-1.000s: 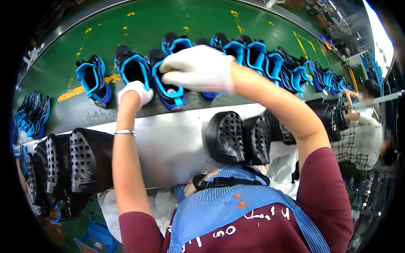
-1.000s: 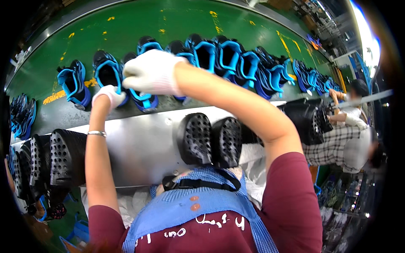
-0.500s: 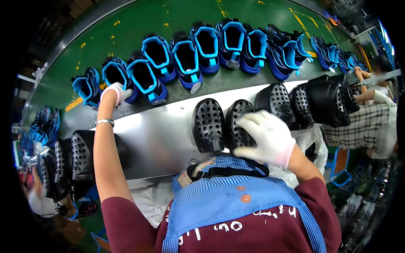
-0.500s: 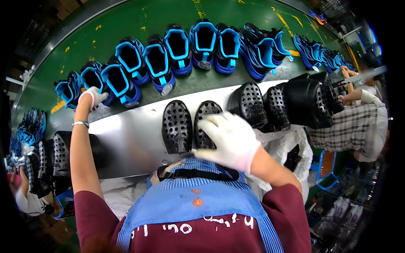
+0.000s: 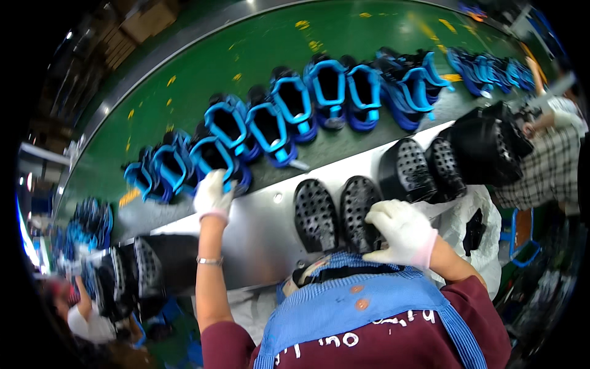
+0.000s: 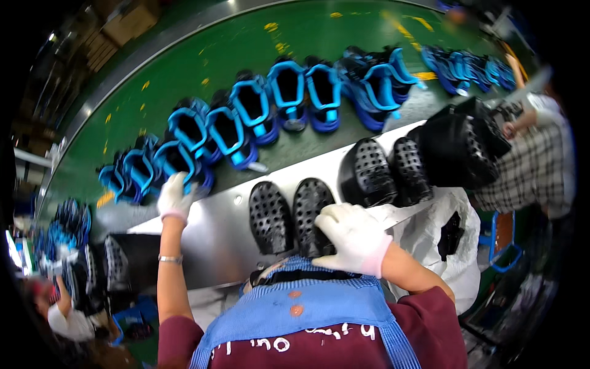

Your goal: The person assembles shoes by inserting black perforated components into the interiors of blue and black sneakers on a factory assembly line.

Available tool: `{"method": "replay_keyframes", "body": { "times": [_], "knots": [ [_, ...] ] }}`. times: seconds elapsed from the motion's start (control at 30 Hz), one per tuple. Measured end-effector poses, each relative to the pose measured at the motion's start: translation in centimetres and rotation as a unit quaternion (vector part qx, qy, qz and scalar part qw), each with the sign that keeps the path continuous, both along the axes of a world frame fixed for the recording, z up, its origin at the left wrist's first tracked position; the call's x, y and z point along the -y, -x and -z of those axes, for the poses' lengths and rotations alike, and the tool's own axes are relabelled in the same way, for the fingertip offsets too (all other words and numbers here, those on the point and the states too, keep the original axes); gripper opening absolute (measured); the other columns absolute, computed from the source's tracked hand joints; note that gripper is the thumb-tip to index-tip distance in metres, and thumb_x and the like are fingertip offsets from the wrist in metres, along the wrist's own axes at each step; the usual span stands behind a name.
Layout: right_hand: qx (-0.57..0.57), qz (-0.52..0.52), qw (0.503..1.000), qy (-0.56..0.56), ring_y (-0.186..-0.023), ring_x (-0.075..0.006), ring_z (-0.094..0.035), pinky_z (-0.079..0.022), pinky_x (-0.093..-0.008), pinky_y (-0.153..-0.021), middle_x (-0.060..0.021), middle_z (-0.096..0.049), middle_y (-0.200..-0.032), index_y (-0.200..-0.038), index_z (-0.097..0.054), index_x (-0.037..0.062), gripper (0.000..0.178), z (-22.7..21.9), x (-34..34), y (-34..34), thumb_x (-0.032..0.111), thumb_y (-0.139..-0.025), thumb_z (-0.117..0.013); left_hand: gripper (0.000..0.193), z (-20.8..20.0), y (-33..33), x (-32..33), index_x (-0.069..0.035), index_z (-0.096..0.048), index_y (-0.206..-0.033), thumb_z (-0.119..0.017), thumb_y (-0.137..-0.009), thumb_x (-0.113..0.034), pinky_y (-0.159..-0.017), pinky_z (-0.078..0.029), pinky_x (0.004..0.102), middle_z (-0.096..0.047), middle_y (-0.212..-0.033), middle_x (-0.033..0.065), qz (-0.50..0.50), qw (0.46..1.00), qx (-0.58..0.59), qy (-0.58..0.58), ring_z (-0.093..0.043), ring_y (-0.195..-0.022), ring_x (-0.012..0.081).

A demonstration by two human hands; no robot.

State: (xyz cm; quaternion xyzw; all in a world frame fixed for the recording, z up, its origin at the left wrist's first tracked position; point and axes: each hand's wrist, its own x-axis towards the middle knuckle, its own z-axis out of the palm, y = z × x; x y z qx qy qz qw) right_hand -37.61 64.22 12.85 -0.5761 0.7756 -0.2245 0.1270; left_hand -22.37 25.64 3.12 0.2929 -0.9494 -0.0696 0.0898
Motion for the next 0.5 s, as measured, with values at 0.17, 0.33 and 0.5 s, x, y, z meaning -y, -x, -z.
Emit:
{"method": "replay_keyframes", "body": {
  "times": [0.17,0.33,0.5],
  "knots": [
    [-0.001,0.013,0.999,0.036,-0.092,-0.0335,-0.061,-0.05,-0.0425,-0.078,-0.0145,-0.06,-0.098,-0.098,-0.06,0.0017,0.054,1.2,-0.3,0.8,0.041,-0.066,-0.078,0.048,0.5,-0.2,5.5,-0.005,-0.062,-0.125,-0.073,-0.081,-0.016,-0.099,-0.045,0.0411,-0.06,-0.127,0.0177,-0.115,0.987,-0.047,0.101,-0.055,-0.115,0.0362],
    [0.022,0.024,0.999,0.014,-0.093,-0.0334,-0.062,-0.052,-0.0417,-0.08,-0.0159,-0.06,-0.101,-0.101,-0.06,0.0013,0.056,1.2,-0.4,1.1,0.043,-0.067,-0.075,0.046,-1.6,3.1,3.9,-0.002,-0.057,-0.127,-0.066,-0.083,-0.014,-0.1,-0.044,0.0429,-0.055,-0.127,0.0216,0.05,0.989,-0.134,0.03,-0.054,-0.113,0.0389],
    [0.055,0.045,0.997,0.033,-0.095,-0.034,-0.062,-0.052,-0.0424,-0.081,-0.0167,-0.06,-0.102,-0.104,-0.058,0.0023,0.057,0.9,-1.7,1.2,0.043,-0.068,-0.075,0.054,3.0,6.8,4.1,-0.003,-0.063,-0.117,-0.077,-0.074,-0.034,-0.095,-0.046,0.0446,-0.058,-0.117,0.0252,-0.002,0.989,-0.082,-0.121,-0.057,-0.107,0.0422]
  ]
}}
